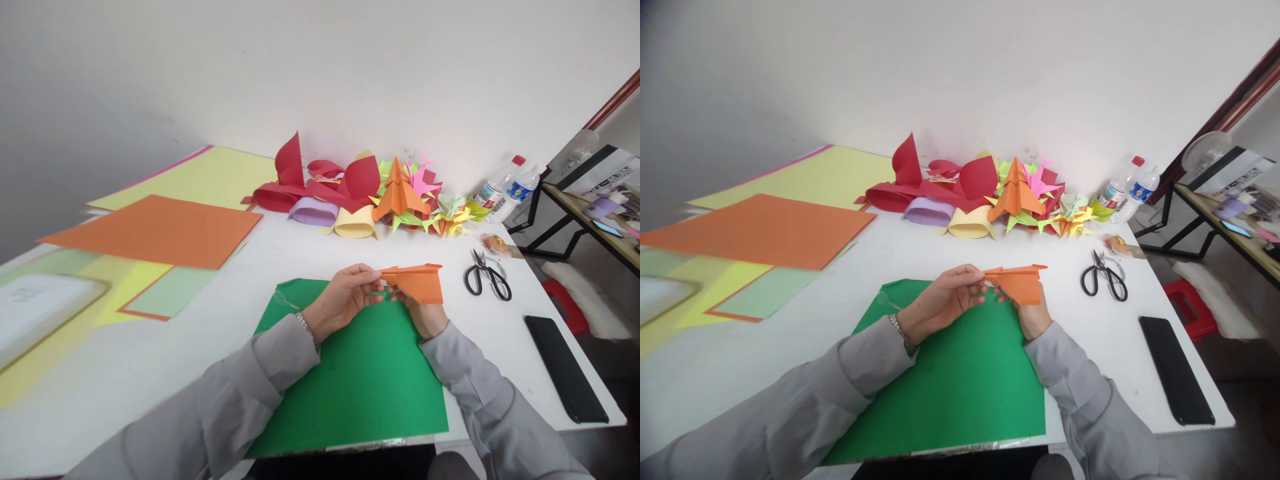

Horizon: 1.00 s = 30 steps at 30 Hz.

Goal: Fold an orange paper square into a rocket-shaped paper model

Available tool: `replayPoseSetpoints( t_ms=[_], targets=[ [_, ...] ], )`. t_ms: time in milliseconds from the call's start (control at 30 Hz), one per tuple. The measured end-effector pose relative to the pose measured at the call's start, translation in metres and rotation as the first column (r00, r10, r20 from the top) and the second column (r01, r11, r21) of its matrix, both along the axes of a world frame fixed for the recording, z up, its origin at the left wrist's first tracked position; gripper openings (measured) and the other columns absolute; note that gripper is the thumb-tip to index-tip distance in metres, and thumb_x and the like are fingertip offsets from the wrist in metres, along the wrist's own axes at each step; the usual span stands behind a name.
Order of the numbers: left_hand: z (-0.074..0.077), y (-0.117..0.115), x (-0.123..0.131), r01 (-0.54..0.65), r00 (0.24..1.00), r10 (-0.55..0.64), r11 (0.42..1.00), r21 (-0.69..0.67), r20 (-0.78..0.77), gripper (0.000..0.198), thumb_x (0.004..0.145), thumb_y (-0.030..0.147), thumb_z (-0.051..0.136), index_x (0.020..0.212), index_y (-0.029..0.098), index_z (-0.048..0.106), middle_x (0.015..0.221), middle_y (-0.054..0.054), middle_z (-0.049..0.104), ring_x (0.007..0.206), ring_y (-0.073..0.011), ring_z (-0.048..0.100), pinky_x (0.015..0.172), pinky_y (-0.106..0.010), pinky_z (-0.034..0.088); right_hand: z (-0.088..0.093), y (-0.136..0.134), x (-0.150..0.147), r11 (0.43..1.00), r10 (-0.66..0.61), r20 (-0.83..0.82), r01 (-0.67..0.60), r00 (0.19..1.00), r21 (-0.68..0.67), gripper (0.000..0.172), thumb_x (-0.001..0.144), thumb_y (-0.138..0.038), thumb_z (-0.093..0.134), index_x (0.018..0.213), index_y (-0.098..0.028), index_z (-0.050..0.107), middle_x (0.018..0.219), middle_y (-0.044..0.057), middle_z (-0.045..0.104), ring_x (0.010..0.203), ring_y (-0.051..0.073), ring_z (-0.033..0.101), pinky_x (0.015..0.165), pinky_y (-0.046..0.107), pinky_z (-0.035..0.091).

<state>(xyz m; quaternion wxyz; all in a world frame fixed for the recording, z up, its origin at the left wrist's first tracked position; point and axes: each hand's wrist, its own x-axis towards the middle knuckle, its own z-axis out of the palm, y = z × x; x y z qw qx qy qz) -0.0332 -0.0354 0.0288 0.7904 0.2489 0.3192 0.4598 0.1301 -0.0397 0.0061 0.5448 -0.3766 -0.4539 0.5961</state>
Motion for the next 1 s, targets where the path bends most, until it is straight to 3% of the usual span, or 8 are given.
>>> replayPoseSetpoints(
  t_ms=[233, 367, 467, 600, 667, 833, 1000],
  targets=[
    [-0.003, -0.003, 0.002, 0.018, 0.99, 0.0, 0.992, 0.122, -0.142, 0.024, 0.063, 0.025, 0.078, 0.063, 0.012, 0.057, 0.057, -0.001, 0.062, 0.053, -0.0101, 0.058, 0.047, -0.021, 0.052, 0.014, -0.005, -0.002, 0.999, 0.017, -0.108, -0.021, 0.994, -0.032, 0.025, 0.06, -0.032, 0.078, 0.081, -0.021, 0.071, 0.083, 0.003, 0.072, 0.073, 0.019, 0.063, 0.059, 0.03, 0.05],
    [-0.001, -0.005, 0.004, -0.057, 0.963, 0.118, 0.968, 0.243, -0.243, 0.028, 0.061, 0.033, 0.079, 0.066, 0.013, 0.06, 0.056, 0.0, 0.06, 0.051, -0.0109, 0.057, 0.045, -0.023, 0.052, 0.017, -0.009, -0.003, 0.997, 0.073, -0.126, -0.077, 0.989, -0.027, 0.031, 0.058, -0.024, 0.08, 0.088, -0.02, 0.07, 0.081, 0.003, 0.071, 0.076, 0.019, 0.063, 0.064, 0.03, 0.051],
    [0.001, -0.006, 0.005, -0.088, 0.926, 0.198, 0.942, 0.324, -0.322, 0.028, 0.063, 0.036, 0.077, 0.064, 0.013, 0.06, 0.052, 0.002, 0.058, 0.046, -0.0105, 0.055, 0.044, -0.024, 0.051, 0.016, -0.007, -0.004, 0.999, 0.049, -0.064, -0.05, 0.997, -0.015, 0.029, 0.059, -0.024, 0.08, 0.085, -0.019, 0.07, 0.078, 0.003, 0.07, 0.075, 0.017, 0.063, 0.063, 0.028, 0.05],
    [0.0, -0.01, 0.007, 0.029, 0.863, 0.214, 0.884, 0.466, -0.458, 0.028, 0.069, 0.037, 0.071, 0.058, 0.013, 0.061, 0.049, 0.001, 0.057, 0.043, -0.0092, 0.053, 0.044, -0.021, 0.047, 0.014, -0.004, -0.005, 0.996, -0.088, -0.061, 0.087, 0.994, -0.025, 0.022, 0.064, -0.032, 0.078, 0.075, -0.017, 0.066, 0.067, 0.001, 0.066, 0.064, 0.013, 0.06, 0.056, 0.024, 0.048],
    [-0.002, -0.012, 0.009, 0.097, 0.844, 0.206, 0.85, 0.518, -0.495, 0.027, 0.071, 0.036, 0.068, 0.059, 0.013, 0.061, 0.049, 0.001, 0.057, 0.043, -0.0086, 0.053, 0.045, -0.02, 0.045, 0.015, -0.003, -0.004, 0.994, -0.103, -0.105, 0.098, 0.989, -0.053, 0.024, 0.064, -0.032, 0.079, 0.076, -0.018, 0.064, 0.066, -0.001, 0.065, 0.062, 0.013, 0.06, 0.055, 0.024, 0.049],
    [-0.006, -0.015, 0.012, 0.169, 0.824, 0.19, 0.816, 0.553, -0.534, 0.023, 0.073, 0.033, 0.064, 0.06, 0.014, 0.062, 0.049, 0.002, 0.056, 0.043, -0.0079, 0.052, 0.044, -0.019, 0.044, 0.02, -0.006, -0.003, 0.986, 0.075, -0.223, -0.106, 0.972, -0.132, 0.033, 0.063, -0.032, 0.08, 0.089, -0.018, 0.064, 0.082, 0.002, 0.068, 0.066, 0.014, 0.062, 0.058, 0.027, 0.052],
    [-0.004, -0.018, 0.013, 0.289, 0.797, 0.061, 0.835, 0.468, -0.601, 0.03, 0.073, 0.037, 0.064, 0.056, 0.013, 0.058, 0.045, 0.002, 0.054, 0.041, -0.0086, 0.051, 0.043, -0.019, 0.044, 0.021, -0.008, -0.003, 0.984, 0.101, -0.205, -0.128, 0.973, -0.121, 0.02, 0.062, -0.029, 0.08, 0.068, -0.015, 0.067, 0.063, 0.001, 0.066, 0.053, 0.012, 0.057, 0.051, 0.025, 0.046]
  ],
)
